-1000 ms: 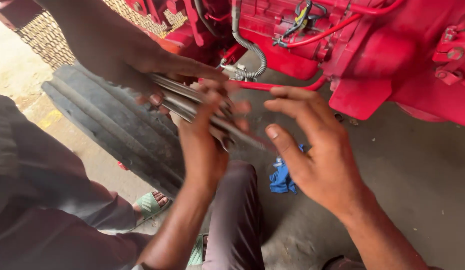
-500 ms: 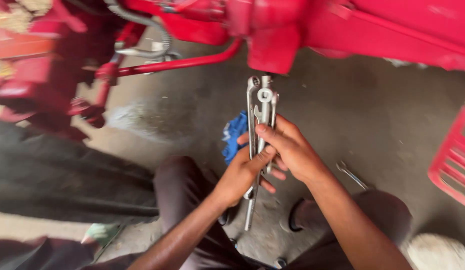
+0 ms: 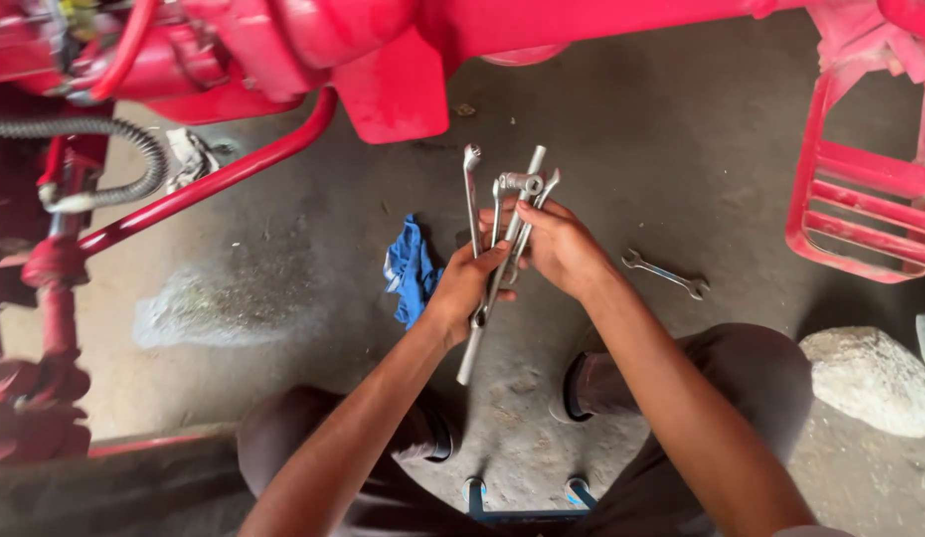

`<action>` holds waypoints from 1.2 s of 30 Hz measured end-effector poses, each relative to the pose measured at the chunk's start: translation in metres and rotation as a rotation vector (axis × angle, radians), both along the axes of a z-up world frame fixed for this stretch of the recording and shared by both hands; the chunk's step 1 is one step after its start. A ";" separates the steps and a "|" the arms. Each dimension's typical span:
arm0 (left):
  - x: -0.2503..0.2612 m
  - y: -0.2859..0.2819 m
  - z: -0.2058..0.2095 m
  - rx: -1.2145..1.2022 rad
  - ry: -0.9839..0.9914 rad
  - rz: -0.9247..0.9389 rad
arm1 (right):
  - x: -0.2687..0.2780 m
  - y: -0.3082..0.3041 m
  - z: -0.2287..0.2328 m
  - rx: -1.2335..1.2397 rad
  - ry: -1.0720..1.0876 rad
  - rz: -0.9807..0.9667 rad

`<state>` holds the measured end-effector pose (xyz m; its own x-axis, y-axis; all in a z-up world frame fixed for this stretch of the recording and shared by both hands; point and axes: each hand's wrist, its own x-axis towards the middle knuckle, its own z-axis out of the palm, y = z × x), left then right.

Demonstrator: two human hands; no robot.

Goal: The person uses various wrenches and a hammer to loosen and tighten bolts on a red tractor chassis while assisted by another person.

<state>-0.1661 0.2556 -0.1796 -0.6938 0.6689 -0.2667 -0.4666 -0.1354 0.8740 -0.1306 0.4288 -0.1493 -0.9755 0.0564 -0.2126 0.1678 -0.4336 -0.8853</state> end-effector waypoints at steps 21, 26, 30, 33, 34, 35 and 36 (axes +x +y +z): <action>-0.050 0.007 -0.145 -0.659 0.485 0.347 | -0.076 0.006 -0.148 0.190 0.100 -0.381; -0.055 0.010 -0.159 -0.692 0.510 0.399 | -0.069 0.011 -0.123 0.412 0.371 -0.417; -0.065 0.002 -0.175 -0.846 0.268 0.351 | -0.059 0.031 -0.089 0.505 0.501 -0.408; -0.064 0.002 -0.191 -0.794 0.294 0.314 | -0.054 0.037 -0.067 0.536 0.548 -0.447; -0.064 0.005 -0.195 -0.781 0.259 0.278 | -0.052 0.038 -0.060 0.560 0.565 -0.472; -0.064 0.008 -0.197 -0.768 0.225 0.243 | -0.050 0.041 -0.052 0.572 0.582 -0.494; -0.064 0.009 -0.197 -0.758 0.193 0.208 | -0.049 0.042 -0.045 0.580 0.601 -0.518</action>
<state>-0.2304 0.2645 -0.3769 -0.8642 0.2070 -0.4585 -0.3282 0.4587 0.8257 -0.1794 0.4706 -0.1948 -0.7372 0.4466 0.5071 -0.4688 0.2024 -0.8598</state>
